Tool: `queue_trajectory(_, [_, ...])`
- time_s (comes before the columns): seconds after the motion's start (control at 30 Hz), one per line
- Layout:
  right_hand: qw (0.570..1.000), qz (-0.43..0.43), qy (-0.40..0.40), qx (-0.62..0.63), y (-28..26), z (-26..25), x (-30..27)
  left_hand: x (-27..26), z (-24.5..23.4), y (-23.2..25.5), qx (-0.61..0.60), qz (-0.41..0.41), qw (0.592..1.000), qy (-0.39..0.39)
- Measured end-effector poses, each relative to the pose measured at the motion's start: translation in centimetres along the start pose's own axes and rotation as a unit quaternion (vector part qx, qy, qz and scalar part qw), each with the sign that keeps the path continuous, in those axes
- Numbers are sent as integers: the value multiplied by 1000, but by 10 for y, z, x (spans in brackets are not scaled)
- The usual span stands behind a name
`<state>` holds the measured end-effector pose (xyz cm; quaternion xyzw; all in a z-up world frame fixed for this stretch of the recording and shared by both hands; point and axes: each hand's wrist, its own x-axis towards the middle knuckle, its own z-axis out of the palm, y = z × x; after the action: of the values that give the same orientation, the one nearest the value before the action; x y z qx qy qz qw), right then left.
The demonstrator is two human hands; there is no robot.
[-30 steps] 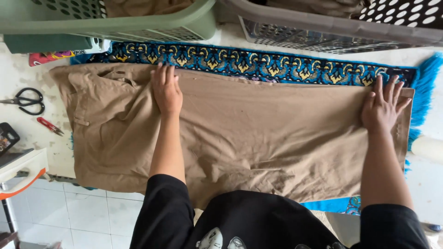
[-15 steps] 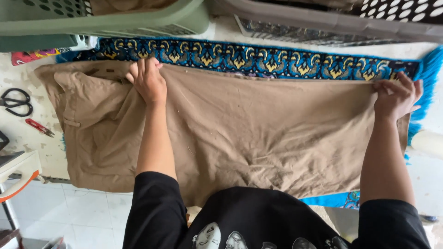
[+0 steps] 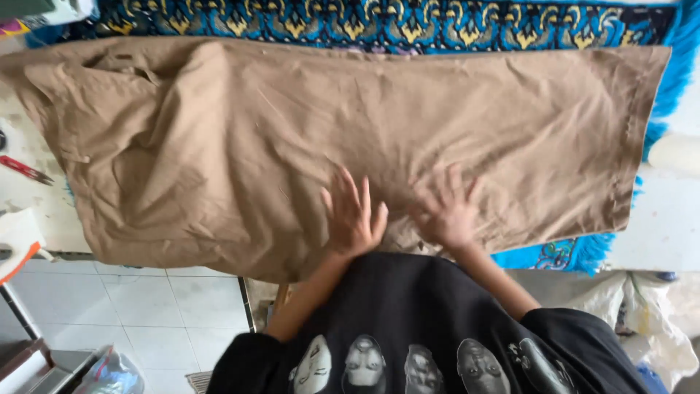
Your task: The person spreads a brown garment on a patterned mat, smooths it with both hands, and then sprays it with water from a spray bottle. The garment remains on the mat throughout the clip.
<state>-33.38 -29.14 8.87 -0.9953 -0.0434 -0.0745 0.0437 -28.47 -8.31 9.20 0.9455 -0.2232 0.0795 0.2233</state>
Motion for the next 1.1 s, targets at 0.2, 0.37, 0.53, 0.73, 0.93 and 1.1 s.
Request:
queue_trajectory(0.2, [994,42,-95,45,23,32,-115,-95,-2,5,120,-75,984,-108])
queue_trajectory(0.37, [987,136,-83,20,116,3,-183,-127,-21,-38,171,-119,977,-36])
queue_trajectory(0.53, [972,230,-34,31,138,8,-195,-147,-26,-50,145,-163,976,-18])
queue_trajectory(0.73, [969,244,46,8,67,40,-90,-106,17,20,95,-71,993,27])
queue_trajectory(0.93, [945,322,53,14,162,20,-125,-96,21,16,91,-5,994,-64])
queue_trajectory(1.1, [836,533,-112,57,201,5,-167,-111,18,6,124,2,991,-52])
